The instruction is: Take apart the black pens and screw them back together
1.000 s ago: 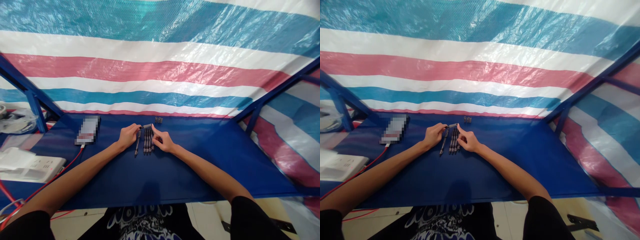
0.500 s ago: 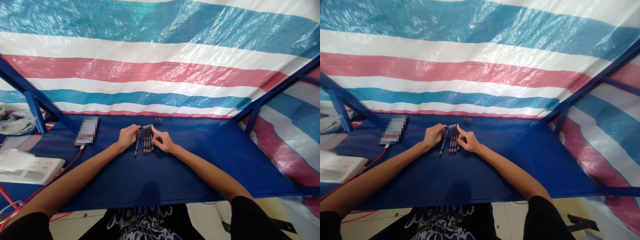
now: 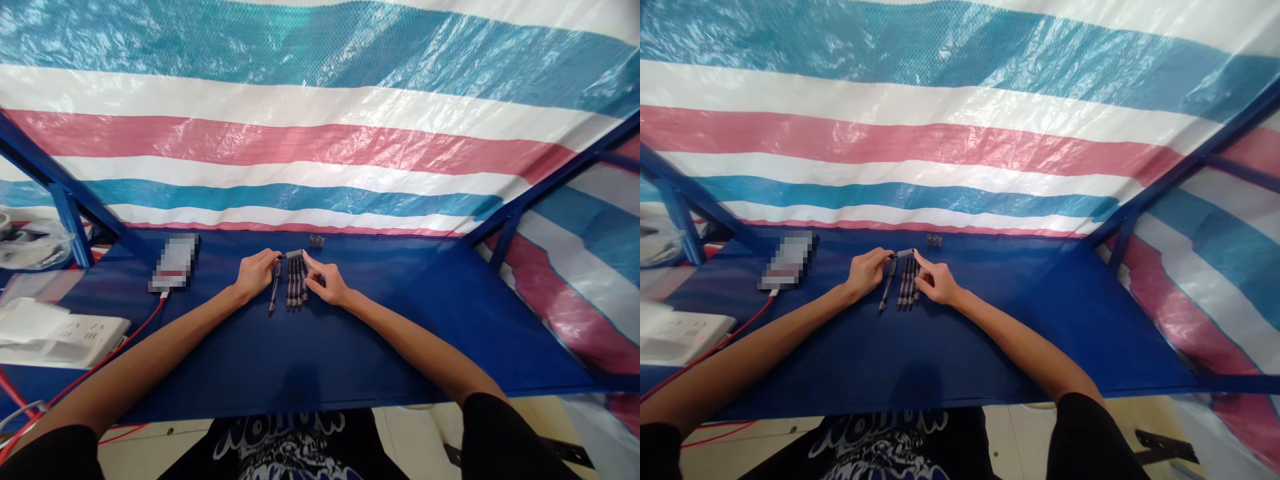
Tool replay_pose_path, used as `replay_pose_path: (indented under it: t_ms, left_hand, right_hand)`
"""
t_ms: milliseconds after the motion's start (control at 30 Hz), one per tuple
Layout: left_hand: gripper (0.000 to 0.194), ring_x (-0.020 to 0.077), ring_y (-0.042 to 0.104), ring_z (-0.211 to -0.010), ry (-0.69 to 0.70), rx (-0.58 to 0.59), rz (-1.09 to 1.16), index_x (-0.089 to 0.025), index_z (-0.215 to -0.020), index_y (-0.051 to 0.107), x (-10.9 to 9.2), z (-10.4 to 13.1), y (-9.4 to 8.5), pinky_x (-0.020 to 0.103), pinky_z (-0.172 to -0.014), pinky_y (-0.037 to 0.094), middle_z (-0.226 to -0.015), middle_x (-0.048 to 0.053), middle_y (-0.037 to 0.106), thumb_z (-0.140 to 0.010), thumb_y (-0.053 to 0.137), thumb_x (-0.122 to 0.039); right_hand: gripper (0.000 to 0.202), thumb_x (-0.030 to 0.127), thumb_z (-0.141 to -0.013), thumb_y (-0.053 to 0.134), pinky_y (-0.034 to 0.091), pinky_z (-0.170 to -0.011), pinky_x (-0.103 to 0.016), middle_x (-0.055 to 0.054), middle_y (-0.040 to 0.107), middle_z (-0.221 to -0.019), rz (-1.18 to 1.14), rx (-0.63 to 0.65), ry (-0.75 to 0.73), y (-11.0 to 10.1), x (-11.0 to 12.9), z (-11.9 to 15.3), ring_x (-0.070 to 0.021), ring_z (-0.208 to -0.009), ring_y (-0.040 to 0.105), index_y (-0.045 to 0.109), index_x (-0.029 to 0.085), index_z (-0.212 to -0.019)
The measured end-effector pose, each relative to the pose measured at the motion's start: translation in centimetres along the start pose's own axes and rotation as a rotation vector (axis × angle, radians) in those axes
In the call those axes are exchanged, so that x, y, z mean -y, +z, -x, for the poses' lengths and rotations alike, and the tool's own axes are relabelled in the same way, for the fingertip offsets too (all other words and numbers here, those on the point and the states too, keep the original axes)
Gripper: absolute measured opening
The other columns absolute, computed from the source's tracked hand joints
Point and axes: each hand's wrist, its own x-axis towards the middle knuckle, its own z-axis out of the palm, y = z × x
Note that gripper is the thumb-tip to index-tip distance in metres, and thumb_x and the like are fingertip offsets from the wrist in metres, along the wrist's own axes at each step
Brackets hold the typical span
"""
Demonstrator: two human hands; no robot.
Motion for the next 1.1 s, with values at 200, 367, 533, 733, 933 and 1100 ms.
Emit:
replay_pose_path:
  t_ms: [200,367,533,733,933,1100]
  left_hand:
    - [0.026,0.0109,0.059,-0.064,0.007,-0.01,-0.011,-0.016,-0.094,0.065,0.01,0.0,0.07,0.02,-0.057,0.042,-0.076,0.003,0.065,-0.092,0.04,-0.017]
    - [0.025,0.011,0.06,-0.064,0.022,-0.011,-0.022,-0.015,-0.095,0.065,-0.1,-0.04,0.0,0.02,-0.057,0.042,-0.078,0.004,0.066,-0.093,0.04,-0.016]
    - [0.025,0.0108,0.059,-0.064,0.044,-0.03,-0.025,-0.015,-0.095,0.064,-0.08,-0.15,-0.04,0.02,-0.057,0.042,-0.077,0.003,0.066,-0.093,0.039,-0.015]
    - [0.025,0.0105,0.058,-0.063,0.037,-0.049,0.013,-0.015,-0.096,0.063,0.1,-0.05,0.1,0.02,-0.058,0.043,-0.075,0.003,0.063,-0.093,0.038,-0.015]
    - [0.026,0.01,0.057,-0.062,0.025,-0.063,0.043,-0.016,-0.097,0.063,0.11,0.04,0.16,0.019,-0.057,0.044,-0.074,0.003,0.062,-0.093,0.038,-0.016]
    - [0.026,0.0101,0.057,-0.063,0.036,-0.064,0.068,-0.015,-0.098,0.063,0.26,0.09,0.18,0.02,-0.059,0.045,-0.076,0.003,0.063,-0.094,0.037,-0.016]
  right_hand:
    - [0.061,0.024,-0.088,0.048,0.041,-0.051,-0.019,0.006,0.055,-0.059,0.007,-0.005,-0.016,0.09,-0.07,0.02,-0.0061,-0.044,0.039,0.034,0.006,-0.145]
    - [0.064,0.025,-0.088,0.048,0.041,-0.051,-0.019,0.006,0.055,-0.059,0.009,0.012,-0.001,0.17,-0.02,0.03,-0.0065,-0.045,0.038,0.032,0.007,-0.146]
    - [0.067,0.03,-0.089,0.048,0.04,-0.052,-0.02,0.005,0.055,-0.061,-0.063,0.072,0.032,-0.07,0.14,-0.13,-0.0071,-0.047,0.038,0.026,0.007,-0.149]
    - [0.068,0.036,-0.091,0.05,0.039,-0.053,-0.021,0.006,0.053,-0.059,-0.238,0.102,0.113,-0.51,0.39,-0.43,-0.0078,-0.05,0.04,0.027,0.008,-0.149]
    - [0.067,0.035,-0.09,0.052,0.039,-0.05,-0.021,0.006,0.053,-0.057,-0.332,0.1,0.185,-0.72,0.61,-0.56,-0.0069,-0.047,0.039,0.031,0.009,-0.147]
    - [0.066,0.035,-0.09,0.052,0.038,-0.05,-0.02,0.006,0.051,-0.057,-0.297,0.095,0.173,-0.72,0.64,-0.54,-0.007,-0.047,0.037,0.032,0.007,-0.147]
